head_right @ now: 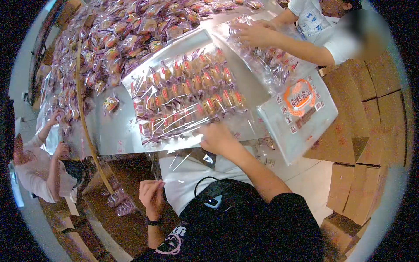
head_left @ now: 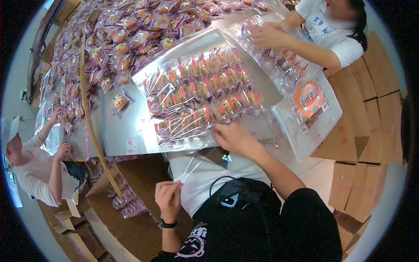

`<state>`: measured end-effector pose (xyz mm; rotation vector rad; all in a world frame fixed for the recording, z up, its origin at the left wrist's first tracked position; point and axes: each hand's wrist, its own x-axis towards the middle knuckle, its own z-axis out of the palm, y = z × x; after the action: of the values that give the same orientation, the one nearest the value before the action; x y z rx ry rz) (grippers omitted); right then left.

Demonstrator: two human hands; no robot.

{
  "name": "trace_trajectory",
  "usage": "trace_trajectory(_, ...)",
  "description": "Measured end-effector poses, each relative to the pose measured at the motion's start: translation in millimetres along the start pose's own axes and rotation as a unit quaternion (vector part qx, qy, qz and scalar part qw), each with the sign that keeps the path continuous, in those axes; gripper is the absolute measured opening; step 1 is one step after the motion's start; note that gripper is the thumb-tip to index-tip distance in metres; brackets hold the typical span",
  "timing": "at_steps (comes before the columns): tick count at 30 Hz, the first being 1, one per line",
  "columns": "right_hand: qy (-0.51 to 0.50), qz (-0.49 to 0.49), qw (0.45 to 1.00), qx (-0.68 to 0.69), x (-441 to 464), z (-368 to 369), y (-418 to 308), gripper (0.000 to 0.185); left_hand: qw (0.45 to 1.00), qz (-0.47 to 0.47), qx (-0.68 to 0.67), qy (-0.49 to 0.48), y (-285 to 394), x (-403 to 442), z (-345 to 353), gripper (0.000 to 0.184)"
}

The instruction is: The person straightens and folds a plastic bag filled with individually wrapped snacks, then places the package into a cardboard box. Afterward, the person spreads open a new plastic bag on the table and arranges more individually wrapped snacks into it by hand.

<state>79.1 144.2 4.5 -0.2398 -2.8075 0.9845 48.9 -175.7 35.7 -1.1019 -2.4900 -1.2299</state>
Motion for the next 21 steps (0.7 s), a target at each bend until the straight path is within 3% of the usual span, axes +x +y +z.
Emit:
trace_trajectory(2,0.046,-0.024,0.998,-0.022,3.0,-4.9,-4.1,0.027,1.000,0.010,-0.008,-0.015,1.7,-0.6,2.3,0.023)
trace_trajectory(3,-0.008,-0.005,0.999,-0.049,6.4,-3.2,0.5,0.026,1.000,0.020,-0.006,-0.023,1.4,-0.3,1.6,0.023)
trace_trajectory(10,-0.011,0.014,0.996,-0.084,15.9,18.0,29.5,0.029,0.995,0.054,-0.023,-0.082,7.6,4.6,-5.1,0.023)
trace_trajectory(13,-0.055,-0.030,0.997,-0.051,7.3,-8.6,9.4,0.027,0.997,0.043,-0.021,-0.055,5.5,1.2,-1.0,0.025)
trace_trajectory(16,-0.012,-0.054,0.998,0.007,-5.1,-1.5,2.2,0.026,0.999,-0.002,-0.021,-0.025,18.0,11.9,3.2,0.025)
trace_trajectory(17,0.001,-0.093,0.996,-0.003,-9.5,0.2,5.5,0.022,1.000,0.012,-0.020,-0.001,19.0,11.3,5.3,0.025)
trace_trajectory(21,-0.020,-0.103,0.994,0.001,-34.1,-26.6,-13.6,0.022,0.997,0.047,0.014,0.059,19.6,11.1,7.1,0.029)
